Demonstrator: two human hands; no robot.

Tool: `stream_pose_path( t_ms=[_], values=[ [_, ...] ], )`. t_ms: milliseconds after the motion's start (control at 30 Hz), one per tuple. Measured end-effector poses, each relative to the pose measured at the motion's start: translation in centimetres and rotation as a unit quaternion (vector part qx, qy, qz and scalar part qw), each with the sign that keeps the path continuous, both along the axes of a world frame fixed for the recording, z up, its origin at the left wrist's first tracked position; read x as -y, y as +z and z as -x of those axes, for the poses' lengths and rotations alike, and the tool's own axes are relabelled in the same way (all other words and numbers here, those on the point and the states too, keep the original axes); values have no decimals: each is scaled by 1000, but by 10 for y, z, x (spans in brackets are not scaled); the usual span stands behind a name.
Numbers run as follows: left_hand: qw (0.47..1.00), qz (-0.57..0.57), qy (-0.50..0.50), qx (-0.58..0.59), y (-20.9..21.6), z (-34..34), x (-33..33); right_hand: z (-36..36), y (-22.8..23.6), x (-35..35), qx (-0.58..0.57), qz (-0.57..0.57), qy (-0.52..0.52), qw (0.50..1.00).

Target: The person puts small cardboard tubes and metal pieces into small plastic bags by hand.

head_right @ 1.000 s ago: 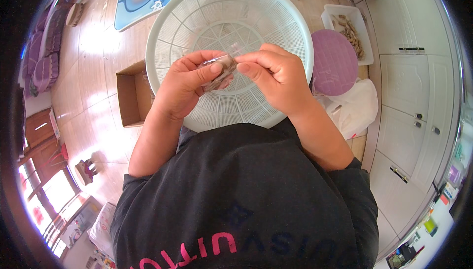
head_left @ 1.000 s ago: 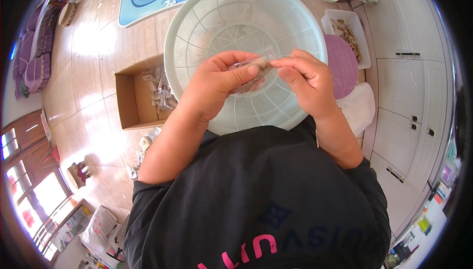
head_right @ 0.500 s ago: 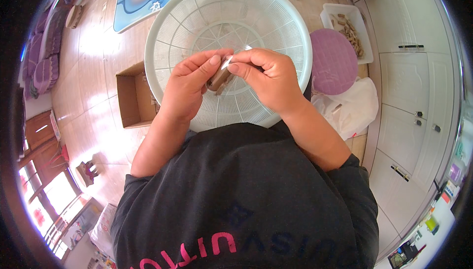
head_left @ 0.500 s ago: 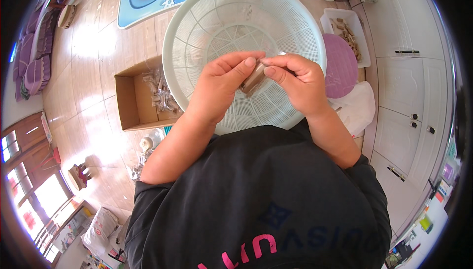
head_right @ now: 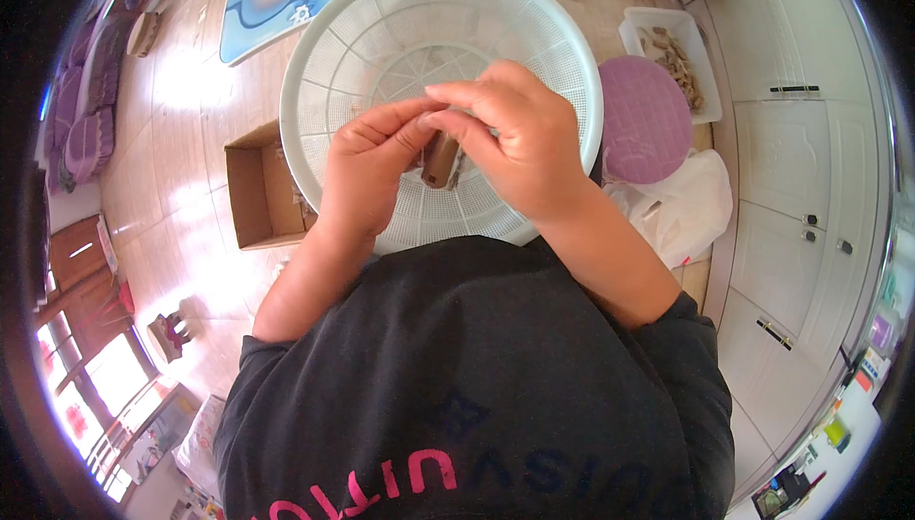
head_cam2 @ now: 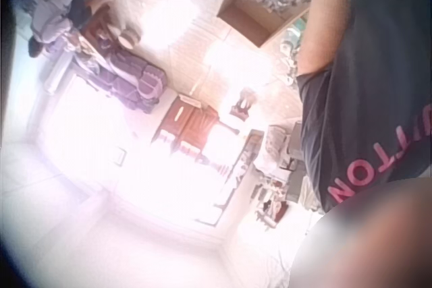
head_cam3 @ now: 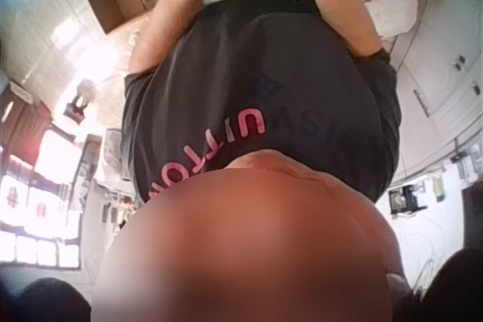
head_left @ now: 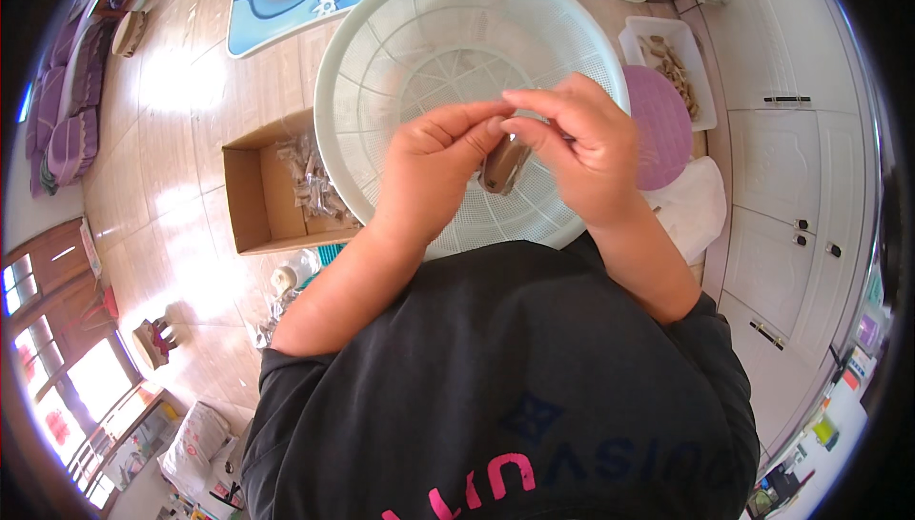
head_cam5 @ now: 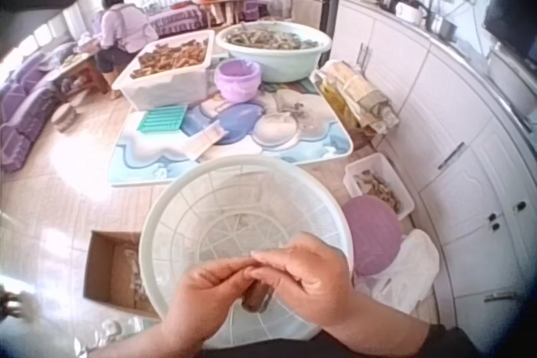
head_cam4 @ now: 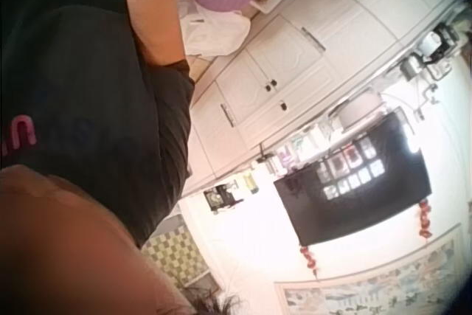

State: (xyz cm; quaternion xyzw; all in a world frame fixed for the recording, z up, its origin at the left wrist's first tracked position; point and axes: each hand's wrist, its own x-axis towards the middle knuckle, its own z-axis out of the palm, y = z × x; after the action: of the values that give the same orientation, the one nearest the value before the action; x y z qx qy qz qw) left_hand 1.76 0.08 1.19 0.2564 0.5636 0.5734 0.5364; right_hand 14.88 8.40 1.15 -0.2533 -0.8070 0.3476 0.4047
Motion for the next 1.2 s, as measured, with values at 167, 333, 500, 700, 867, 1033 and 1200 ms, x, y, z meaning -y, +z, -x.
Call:
stream_pose_path(
  t_ms=[167,333,500,700,867,1033,1200],
  values=[
    [998,-7,-22,-51,-1,-7,3,6,-13,-2,-24,84,18,996],
    [998,7,-43,-33,6,-10,3,5,-24,-13,-143,179,-48,972],
    [1000,4,-2,0,-1,-2,4,-12,-19,-31,-272,448,-85,847],
    [999,-20,24,-9,1,2,3,-19,-17,-2,-85,486,33,869],
    [999,-19,23,-13,3,3,4,-12,-22,4,-86,458,24,884],
    [999,-22,24,-27,1,4,5,-15,-21,4,-77,437,13,896],
    [999,-21,9,-42,2,5,5,-9,-19,6,-92,465,33,880]
  ],
)
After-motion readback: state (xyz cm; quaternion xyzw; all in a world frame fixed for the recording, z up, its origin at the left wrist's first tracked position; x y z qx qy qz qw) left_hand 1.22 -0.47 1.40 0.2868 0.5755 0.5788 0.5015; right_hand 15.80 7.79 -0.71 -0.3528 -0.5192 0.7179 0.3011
